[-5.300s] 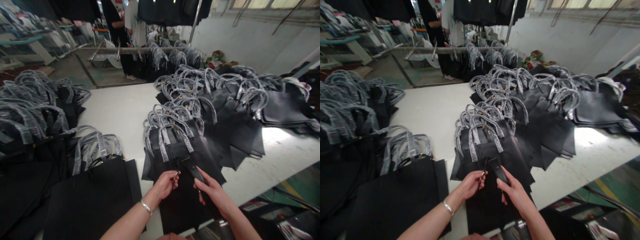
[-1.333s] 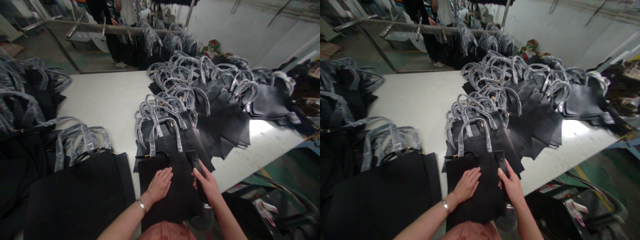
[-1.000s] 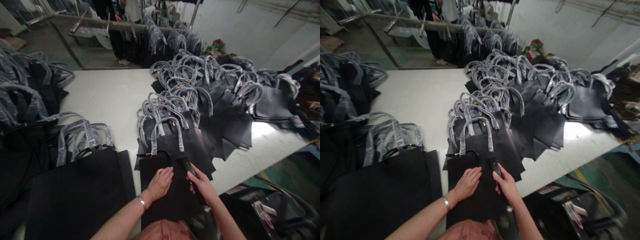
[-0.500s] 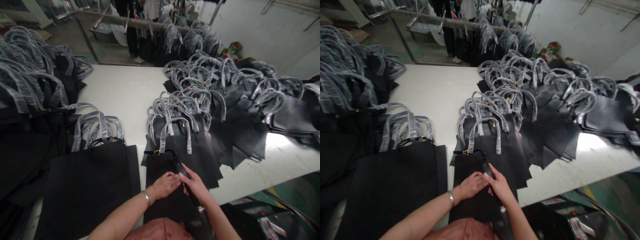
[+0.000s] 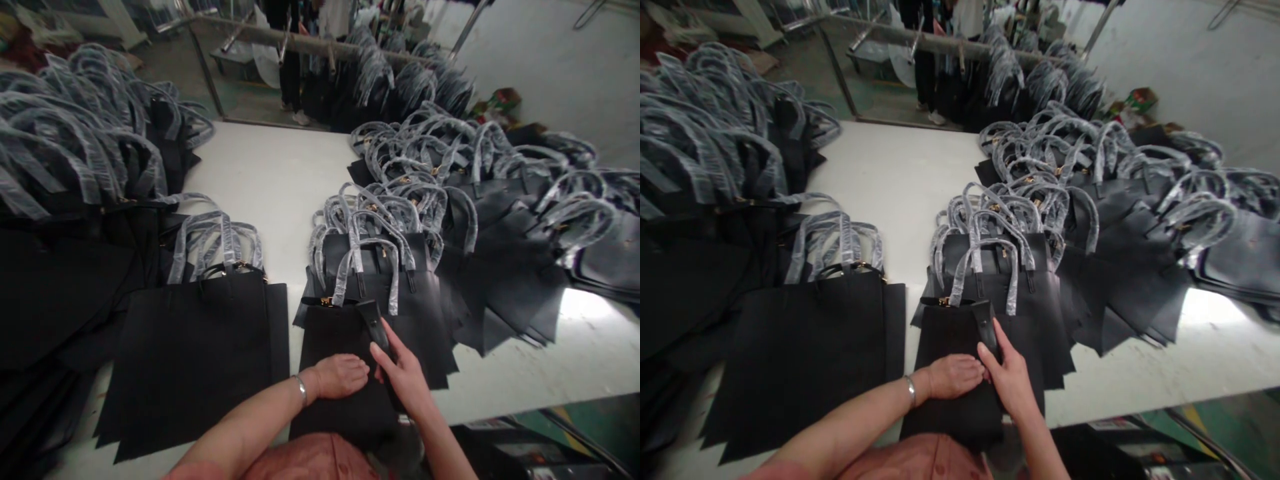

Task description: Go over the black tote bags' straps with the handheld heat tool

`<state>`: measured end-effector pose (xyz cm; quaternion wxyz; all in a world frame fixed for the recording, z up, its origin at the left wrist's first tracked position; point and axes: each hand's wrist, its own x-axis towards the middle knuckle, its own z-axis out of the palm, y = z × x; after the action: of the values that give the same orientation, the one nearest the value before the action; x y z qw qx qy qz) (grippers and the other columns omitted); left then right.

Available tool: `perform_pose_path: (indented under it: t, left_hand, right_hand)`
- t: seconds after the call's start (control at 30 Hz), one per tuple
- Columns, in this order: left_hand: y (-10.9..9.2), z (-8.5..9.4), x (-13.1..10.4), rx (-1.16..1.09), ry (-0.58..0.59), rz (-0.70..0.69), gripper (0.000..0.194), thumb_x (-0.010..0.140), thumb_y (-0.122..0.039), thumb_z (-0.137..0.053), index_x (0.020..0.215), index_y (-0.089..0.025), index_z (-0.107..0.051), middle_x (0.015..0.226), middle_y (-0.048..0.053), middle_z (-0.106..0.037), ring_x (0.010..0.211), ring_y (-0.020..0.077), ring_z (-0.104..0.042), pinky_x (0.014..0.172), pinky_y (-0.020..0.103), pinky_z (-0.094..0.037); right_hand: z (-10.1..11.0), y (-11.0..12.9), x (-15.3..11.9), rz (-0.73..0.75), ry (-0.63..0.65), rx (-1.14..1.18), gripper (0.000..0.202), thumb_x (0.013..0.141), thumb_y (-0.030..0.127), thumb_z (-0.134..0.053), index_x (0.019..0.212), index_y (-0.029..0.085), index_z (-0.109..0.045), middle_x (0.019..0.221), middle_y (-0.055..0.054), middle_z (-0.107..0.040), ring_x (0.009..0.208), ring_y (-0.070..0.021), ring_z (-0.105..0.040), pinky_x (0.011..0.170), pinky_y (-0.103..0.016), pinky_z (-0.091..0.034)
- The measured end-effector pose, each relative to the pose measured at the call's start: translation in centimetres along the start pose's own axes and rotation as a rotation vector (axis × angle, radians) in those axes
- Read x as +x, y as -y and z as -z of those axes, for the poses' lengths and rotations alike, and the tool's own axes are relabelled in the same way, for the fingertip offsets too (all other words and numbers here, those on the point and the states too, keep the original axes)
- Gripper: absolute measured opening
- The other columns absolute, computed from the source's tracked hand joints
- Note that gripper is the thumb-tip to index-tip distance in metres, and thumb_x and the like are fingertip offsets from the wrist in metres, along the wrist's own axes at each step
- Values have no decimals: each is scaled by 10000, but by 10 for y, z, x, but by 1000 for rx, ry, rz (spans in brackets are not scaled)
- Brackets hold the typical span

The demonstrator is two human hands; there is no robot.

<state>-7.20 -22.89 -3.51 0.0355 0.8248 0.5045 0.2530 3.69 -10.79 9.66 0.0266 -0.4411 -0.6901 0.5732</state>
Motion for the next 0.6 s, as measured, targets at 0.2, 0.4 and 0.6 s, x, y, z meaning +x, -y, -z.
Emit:
perform_pose_path:
  t: [0.2,0.4,0.6]
  left_hand:
    - [-2,-8,3,-96,197,18,130,881,-199,-563,789,-184,-652,829,38,-708,798,168,-643,731,272,-522]
    - [-1,-11,3,-104,246,0,132,782,-150,-664,668,-216,-661,755,25,-718,785,201,-634,784,322,-523]
    - [-4,1,5,-115,192,23,167,806,-86,-587,753,-195,-703,872,65,-732,894,228,-641,867,352,-511]
  right_hand:
    - [-11,-6,-17,-109,289,-234,671,851,416,-602,1463,190,-445,510,50,-601,410,-165,-577,446,-262,-473]
    - [-51,12,10,82,181,-377,636,797,353,-661,1395,171,-542,970,-101,-777,890,-291,-722,876,-405,-534]
    - [-52,43,3,232,183,-173,655,821,389,-639,1429,199,-490,1373,-81,-604,1259,-292,-557,1089,-442,-407]
